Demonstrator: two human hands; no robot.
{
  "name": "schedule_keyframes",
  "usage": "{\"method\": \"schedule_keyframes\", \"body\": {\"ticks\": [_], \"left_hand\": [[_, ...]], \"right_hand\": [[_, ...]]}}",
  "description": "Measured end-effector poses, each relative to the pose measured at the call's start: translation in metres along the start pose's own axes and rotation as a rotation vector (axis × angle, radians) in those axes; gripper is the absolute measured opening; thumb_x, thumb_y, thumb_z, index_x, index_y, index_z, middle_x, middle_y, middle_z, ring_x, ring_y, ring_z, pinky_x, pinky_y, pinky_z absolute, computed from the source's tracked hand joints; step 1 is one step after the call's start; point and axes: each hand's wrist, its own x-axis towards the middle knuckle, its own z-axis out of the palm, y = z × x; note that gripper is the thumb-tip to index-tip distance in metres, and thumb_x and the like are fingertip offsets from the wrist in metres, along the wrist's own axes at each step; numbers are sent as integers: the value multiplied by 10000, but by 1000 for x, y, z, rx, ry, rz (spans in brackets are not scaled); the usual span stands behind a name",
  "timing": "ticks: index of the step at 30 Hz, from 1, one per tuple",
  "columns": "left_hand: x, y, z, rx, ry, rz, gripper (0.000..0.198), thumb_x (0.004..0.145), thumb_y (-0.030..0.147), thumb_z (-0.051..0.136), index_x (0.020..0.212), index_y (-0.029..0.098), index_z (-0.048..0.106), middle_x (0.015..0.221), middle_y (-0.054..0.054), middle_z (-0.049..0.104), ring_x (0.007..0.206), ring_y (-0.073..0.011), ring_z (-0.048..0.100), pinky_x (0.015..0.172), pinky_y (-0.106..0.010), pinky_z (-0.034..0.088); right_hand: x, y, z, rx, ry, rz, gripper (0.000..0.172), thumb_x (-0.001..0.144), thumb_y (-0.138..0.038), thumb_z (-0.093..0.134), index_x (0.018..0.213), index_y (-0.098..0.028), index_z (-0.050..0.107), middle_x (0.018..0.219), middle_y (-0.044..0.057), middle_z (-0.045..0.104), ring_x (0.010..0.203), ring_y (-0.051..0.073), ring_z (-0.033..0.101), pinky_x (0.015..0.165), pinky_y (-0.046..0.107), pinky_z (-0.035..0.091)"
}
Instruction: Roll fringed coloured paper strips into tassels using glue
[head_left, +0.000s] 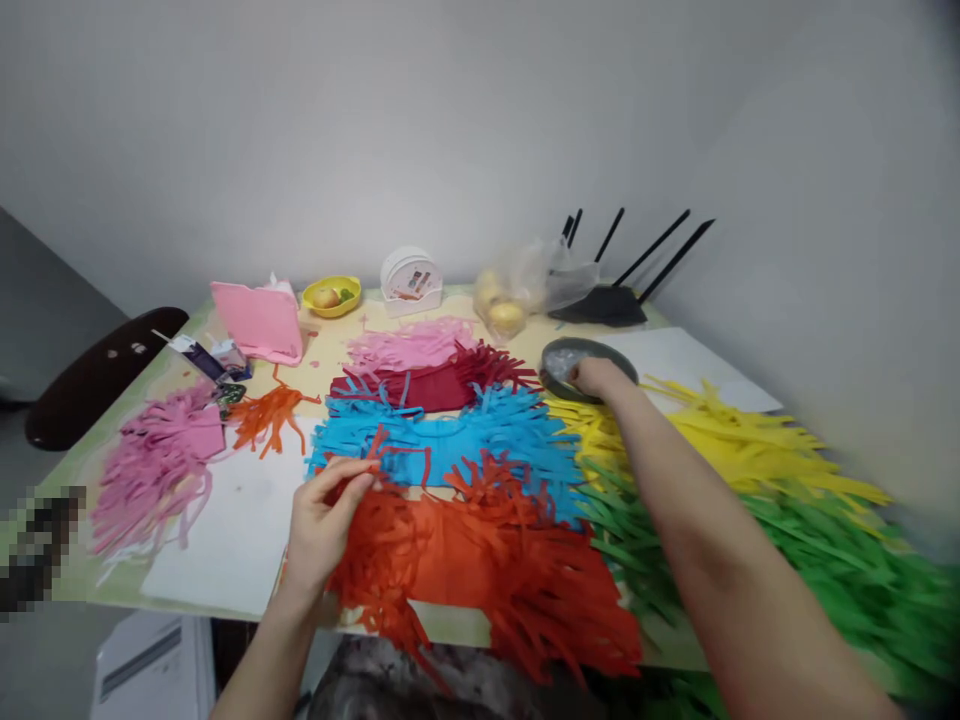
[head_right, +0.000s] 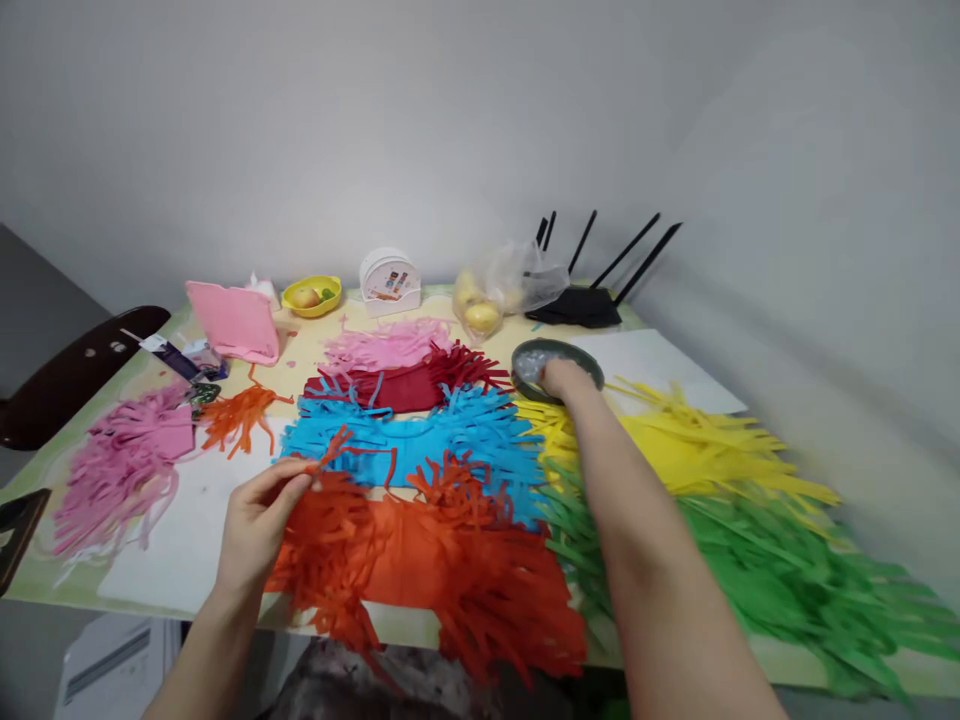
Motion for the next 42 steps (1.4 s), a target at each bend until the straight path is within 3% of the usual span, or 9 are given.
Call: {"method": "schedule_keyframes", "body": {"ticks": [5, 8, 11, 15, 18, 21, 23, 38, 42], "left_hand": [[4, -11, 13, -22, -37, -101, 129, 835, 302, 663, 873, 192, 719, 733, -6, 710, 746, -145, 651, 762, -239, 502], [5, -15, 19, -17, -52, -106, 133, 825, 308, 671, 858, 187, 716, 758, -12, 718, 764, -148, 659, 771, -240, 503], [8, -15, 26, -30, -47, -87, 141, 821, 309, 669, 851, 179, 714, 746, -15, 717, 746, -149, 661, 756, -244, 506], [8, -8, 36, -50, -43, -56, 158, 816, 314, 664, 828, 165, 712, 753, -28, 715, 718, -152, 653, 705, -246, 504], [2, 2, 41, -63, -34, -22, 152, 814, 309, 666, 826, 164, 710, 805, -38, 719, 749, -154, 653, 710, -245, 501], [-9, 12, 41, -60, -25, 20, 125, 810, 287, 671, 809, 167, 707, 809, -34, 712, 772, -152, 652, 740, -245, 500], [-17, 17, 38, -48, -18, 51, 110, 812, 272, 668, 802, 168, 705, 801, -31, 706, 778, -150, 648, 758, -247, 496], [-48, 28, 18, -65, -48, 150, 89, 837, 226, 616, 807, 171, 679, 798, -24, 700, 775, -145, 639, 738, -241, 480], [-54, 30, 14, 88, -27, 208, 108, 858, 221, 586, 815, 180, 677, 790, -31, 693, 766, -160, 614, 731, -268, 461]], "right_hand": [[-2, 5, -4, 88, 18, 70, 269, 908, -300, 613, 1106, -120, 640, 1110, 112, 654, 969, 210, 639, 844, 397, 530], [-15, 4, -21, 186, 174, 71, 206, 854, -167, 571, 961, -63, 713, 1029, 208, 691, 985, 277, 638, 860, 396, 482], [-42, -14, -38, 324, 345, 44, 296, 844, -146, 483, 1018, -68, 709, 1076, 213, 696, 1021, 296, 634, 879, 397, 465], [-115, -74, -49, 596, 405, -124, 266, 887, -280, 507, 1066, -179, 676, 992, 78, 733, 873, 195, 688, 786, 310, 532], [-189, -133, -49, 1240, 266, -379, 188, 818, -357, 657, 935, -214, 694, 807, 34, 724, 722, 190, 689, 668, 315, 557], [-246, -179, -45, 1518, 161, -436, 140, 761, -321, 735, 858, -226, 702, 828, 23, 729, 756, 179, 697, 686, 300, 570], [-268, -197, -42, 1646, 123, -406, 152, 750, -314, 750, 862, -224, 702, 830, 26, 738, 767, 180, 702, 690, 298, 577], [-313, -227, -33, 1760, 239, -317, 98, 757, -278, 745, 814, -217, 694, 790, 3, 699, 770, 156, 664, 746, 293, 556], [-319, -229, -32, 1707, 251, -350, 82, 766, -273, 733, 805, -220, 684, 784, 4, 688, 769, 161, 649, 739, 299, 550]]}}
